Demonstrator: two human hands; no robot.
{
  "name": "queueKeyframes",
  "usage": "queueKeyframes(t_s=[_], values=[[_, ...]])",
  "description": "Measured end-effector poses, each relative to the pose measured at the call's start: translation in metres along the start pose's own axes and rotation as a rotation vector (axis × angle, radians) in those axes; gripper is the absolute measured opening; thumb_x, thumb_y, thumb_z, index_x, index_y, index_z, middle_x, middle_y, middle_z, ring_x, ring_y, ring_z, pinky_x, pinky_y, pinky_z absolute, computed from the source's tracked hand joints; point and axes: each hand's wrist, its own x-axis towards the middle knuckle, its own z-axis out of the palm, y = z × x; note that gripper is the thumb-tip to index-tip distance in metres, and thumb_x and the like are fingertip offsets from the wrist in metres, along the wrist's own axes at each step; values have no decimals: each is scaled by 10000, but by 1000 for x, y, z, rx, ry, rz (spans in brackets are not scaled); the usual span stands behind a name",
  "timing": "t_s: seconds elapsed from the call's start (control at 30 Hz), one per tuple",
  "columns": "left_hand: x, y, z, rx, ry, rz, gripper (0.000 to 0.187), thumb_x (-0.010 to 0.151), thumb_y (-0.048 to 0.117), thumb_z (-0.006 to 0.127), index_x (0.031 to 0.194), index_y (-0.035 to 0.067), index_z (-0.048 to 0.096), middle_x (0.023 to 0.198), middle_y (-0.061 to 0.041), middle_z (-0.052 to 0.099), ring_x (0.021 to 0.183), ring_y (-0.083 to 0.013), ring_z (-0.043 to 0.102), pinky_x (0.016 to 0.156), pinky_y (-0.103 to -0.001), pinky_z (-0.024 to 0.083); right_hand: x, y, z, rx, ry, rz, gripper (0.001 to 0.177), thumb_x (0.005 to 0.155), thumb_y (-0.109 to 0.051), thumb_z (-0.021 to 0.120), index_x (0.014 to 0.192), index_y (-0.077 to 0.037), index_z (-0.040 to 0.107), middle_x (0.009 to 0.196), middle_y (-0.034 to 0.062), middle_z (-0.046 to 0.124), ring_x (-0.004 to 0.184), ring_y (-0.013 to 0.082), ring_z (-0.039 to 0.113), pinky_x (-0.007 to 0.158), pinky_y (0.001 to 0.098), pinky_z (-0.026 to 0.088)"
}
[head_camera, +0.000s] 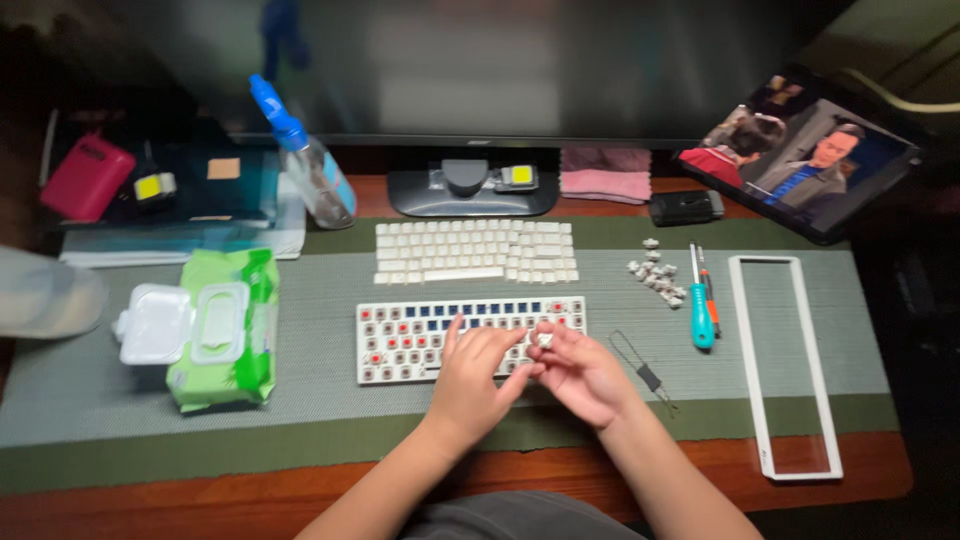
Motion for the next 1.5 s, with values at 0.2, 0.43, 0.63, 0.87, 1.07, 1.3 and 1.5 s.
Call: queueKeyframes(t_s=[0.2,0.43,0.63,0.87,1.07,1.3,1.5], values=[[-1,6,-22,4,60,36,328,819,169,810,1134,121,732,916,-53,679,917,-271,626,937,-443,459,6,28,23,-53,-44,53,293,954,-130,663,1196,32,635,1094,117,704,1004,188,666,963,380,528],[-15,-7,-28,-134,123,-108,217,821,105,781,1036,91,750,884,-44,707,848,-227,662,844,-386,502,8,43,25,-175,46,33,281,910,-79,694,1168,28,668,1056,109,712,961,181,675,916,351,545],[-31,-27,-14,-541,51,-446,204,862,79,755,1059,29,741,885,-55,721,794,-148,665,748,-286,564,13,64,22,-271,107,-44,242,895,-26,683,1131,24,700,1050,89,725,924,144,665,853,295,547],[-39,-34,-18,-236,10,-263,276,855,136,778,1110,53,712,962,-59,697,857,-216,672,764,-346,553,15,65,32,-631,145,-319,103,933,-33,722,1019,21,706,909,51,672,782,137,602,707,268,513],[-35,-44,-22,421,60,-3,461,798,316,791,1194,98,699,1329,-120,588,1287,-350,499,1061,-659,308,32,20,77,-1780,2,-989,135,822,-84,768,907,-22,683,970,99,693,931,279,674,794,375,553],[-35,-53,-16,516,-21,-73,587,787,420,778,1277,119,664,1470,-114,515,1424,-358,393,1125,-771,160,45,4,107,-2030,-122,-860,94,805,-72,752,846,-16,688,906,109,680,869,328,664,775,428,551],[-37,-55,-15,507,-30,-79,581,796,422,769,1282,121,665,1476,-118,516,1423,-357,391,1119,-769,164,52,0,110,-2135,-199,-832,84,783,-91,741,822,-27,704,868,100,673,837,326,655,767,430,543]])
